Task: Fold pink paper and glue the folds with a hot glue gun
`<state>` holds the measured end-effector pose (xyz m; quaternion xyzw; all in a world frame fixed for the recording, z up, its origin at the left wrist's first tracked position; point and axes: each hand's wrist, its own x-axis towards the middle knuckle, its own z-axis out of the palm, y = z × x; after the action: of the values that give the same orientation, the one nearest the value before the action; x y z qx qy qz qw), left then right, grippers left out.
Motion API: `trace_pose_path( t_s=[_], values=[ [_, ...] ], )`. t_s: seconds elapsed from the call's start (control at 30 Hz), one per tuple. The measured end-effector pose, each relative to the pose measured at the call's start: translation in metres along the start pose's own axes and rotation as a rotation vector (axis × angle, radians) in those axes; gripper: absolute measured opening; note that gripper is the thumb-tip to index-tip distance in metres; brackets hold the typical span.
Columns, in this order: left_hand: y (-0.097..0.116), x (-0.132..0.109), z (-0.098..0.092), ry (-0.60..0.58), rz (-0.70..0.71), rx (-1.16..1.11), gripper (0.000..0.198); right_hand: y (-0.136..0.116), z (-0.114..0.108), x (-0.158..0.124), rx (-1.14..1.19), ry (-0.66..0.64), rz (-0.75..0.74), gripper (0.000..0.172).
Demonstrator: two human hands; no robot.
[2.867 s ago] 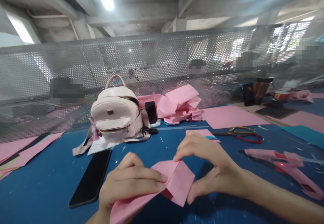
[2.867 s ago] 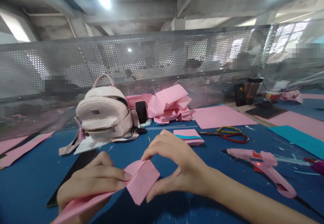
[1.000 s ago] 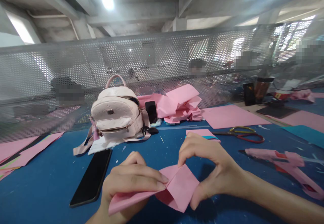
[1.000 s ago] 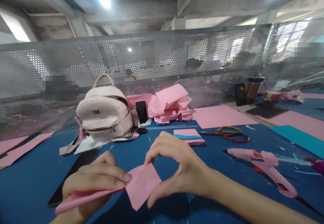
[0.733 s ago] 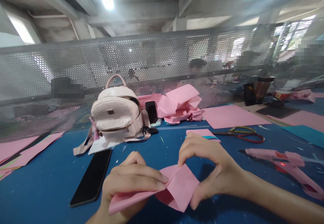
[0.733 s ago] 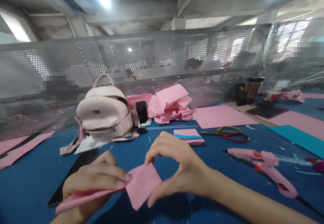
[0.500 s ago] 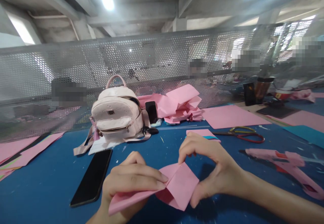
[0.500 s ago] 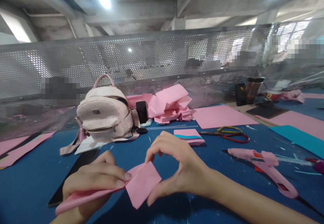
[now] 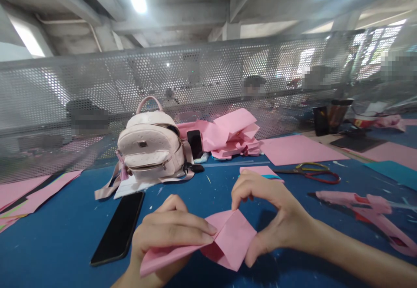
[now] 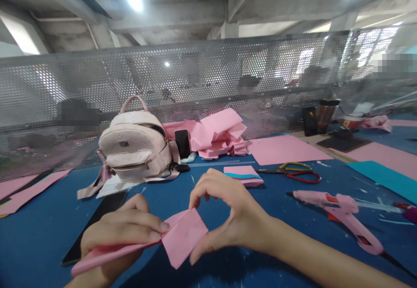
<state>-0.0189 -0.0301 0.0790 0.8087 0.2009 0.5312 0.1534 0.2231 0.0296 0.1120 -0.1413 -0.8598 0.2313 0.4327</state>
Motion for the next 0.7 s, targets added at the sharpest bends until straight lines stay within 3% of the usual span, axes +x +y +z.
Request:
trace_pose_path(
  t_s=[0.2, 0.37, 0.5, 0.7],
  values=[
    [0.001, 0.001, -0.001, -0.005, -0.030, -0.021, 0.026, 0.000, 0.000, -0.001, -0.004, -0.009, 0.003, 0.049],
    [-0.008, 0.000, -0.001, -0.010, 0.094, -0.013, 0.028, 0.000, 0.000, -0.001, -0.002, -0.010, 0.010, 0.049],
    [-0.007, -0.001, -0.001, 0.001, 0.008, -0.011, 0.026, 0.000, 0.000, -0.001, -0.010, -0.014, 0.009, 0.049],
    [-0.013, -0.002, -0.004, -0.047, 0.096, 0.016, 0.025, 0.000, 0.001, -0.001, 0.003, -0.017, -0.033, 0.046]
  ],
)
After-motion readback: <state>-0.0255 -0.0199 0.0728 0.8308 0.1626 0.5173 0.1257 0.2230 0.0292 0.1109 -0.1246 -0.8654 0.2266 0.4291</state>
